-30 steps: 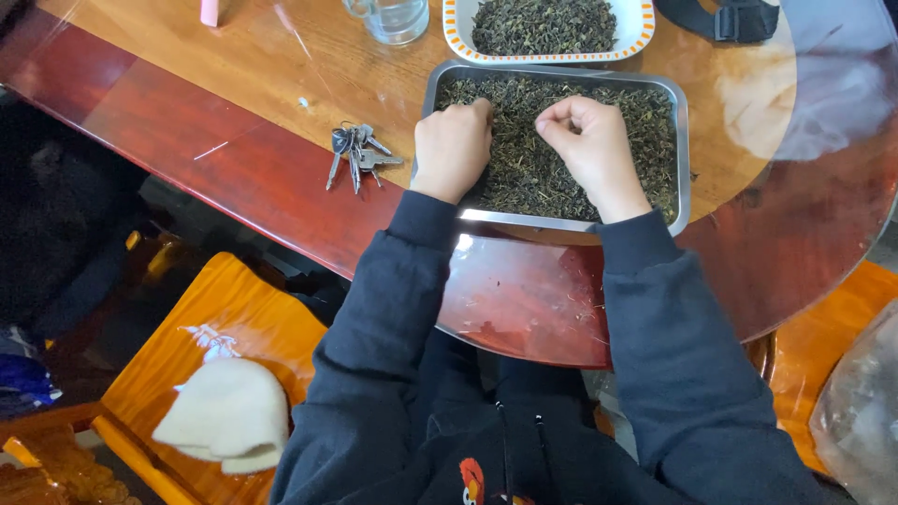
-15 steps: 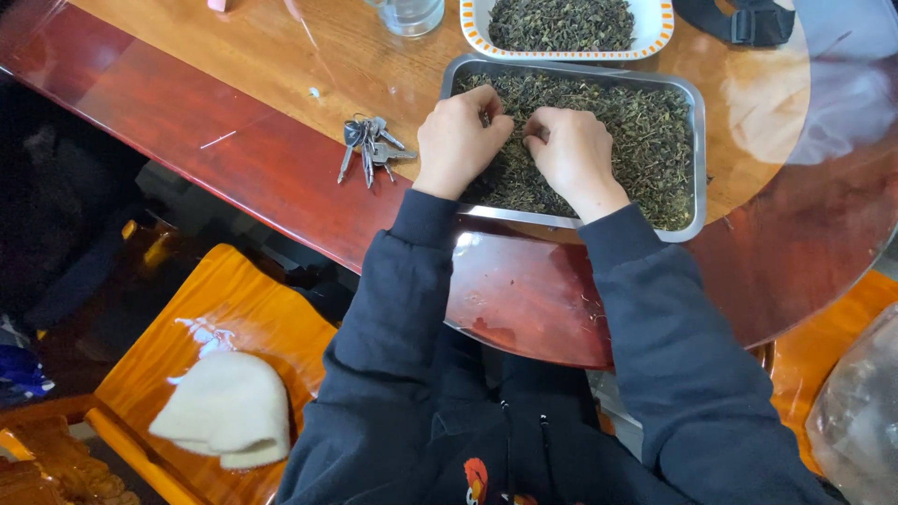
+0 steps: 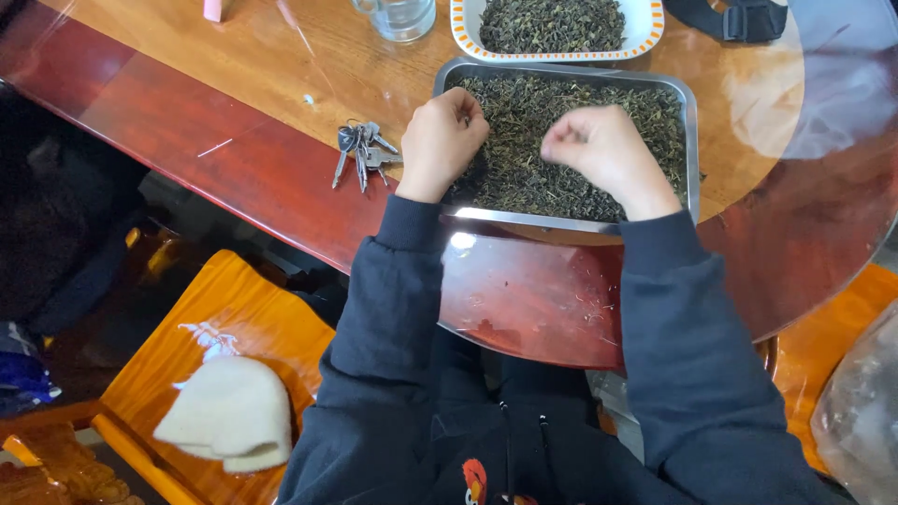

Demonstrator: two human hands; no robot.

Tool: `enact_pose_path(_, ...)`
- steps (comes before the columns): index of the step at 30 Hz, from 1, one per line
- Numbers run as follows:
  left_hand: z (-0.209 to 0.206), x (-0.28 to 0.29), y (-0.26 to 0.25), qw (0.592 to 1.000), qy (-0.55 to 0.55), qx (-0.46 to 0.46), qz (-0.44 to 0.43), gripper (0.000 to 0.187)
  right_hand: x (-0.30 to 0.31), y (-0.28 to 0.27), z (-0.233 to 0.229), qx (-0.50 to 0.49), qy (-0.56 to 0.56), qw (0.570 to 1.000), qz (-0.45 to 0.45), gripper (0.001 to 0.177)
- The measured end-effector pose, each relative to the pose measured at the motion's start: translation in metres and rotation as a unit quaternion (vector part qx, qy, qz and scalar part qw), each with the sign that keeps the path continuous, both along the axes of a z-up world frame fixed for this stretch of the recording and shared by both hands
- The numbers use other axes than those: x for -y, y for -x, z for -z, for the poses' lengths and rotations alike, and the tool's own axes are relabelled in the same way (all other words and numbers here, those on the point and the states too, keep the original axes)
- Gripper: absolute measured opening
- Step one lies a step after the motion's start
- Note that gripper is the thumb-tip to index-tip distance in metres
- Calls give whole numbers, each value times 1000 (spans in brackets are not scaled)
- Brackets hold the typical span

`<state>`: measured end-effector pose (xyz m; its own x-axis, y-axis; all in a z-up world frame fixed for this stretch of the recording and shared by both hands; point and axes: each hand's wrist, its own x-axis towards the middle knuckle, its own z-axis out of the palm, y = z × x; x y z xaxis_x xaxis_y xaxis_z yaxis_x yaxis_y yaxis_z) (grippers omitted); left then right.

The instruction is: Manually sorting dried tea leaves to remove stems and impurities by picking them out and placing them in a separate container.

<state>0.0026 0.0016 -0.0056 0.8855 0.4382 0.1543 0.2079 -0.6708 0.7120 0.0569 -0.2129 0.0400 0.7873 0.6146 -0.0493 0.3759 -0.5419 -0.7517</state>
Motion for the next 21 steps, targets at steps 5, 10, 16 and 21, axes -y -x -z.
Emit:
enact_pose_path(5, 3, 2, 0, 1000, 8, 6, 20, 6, -8, 9, 11, 35, 180, 983, -22, 13)
enact_pose_path(10, 6, -1, -1, 999, 24, 4, 44, 7, -3, 5, 14, 56, 165, 984, -46, 8)
enact_pose_path(16, 7, 2, 1, 984, 108, 47, 136, 10, 13, 4, 6, 15, -54, 998, -9, 6)
enact_pose_path(21, 0, 0, 10, 983, 98, 24, 156, 10, 20, -11, 20, -192, -240, 949, 69, 6)
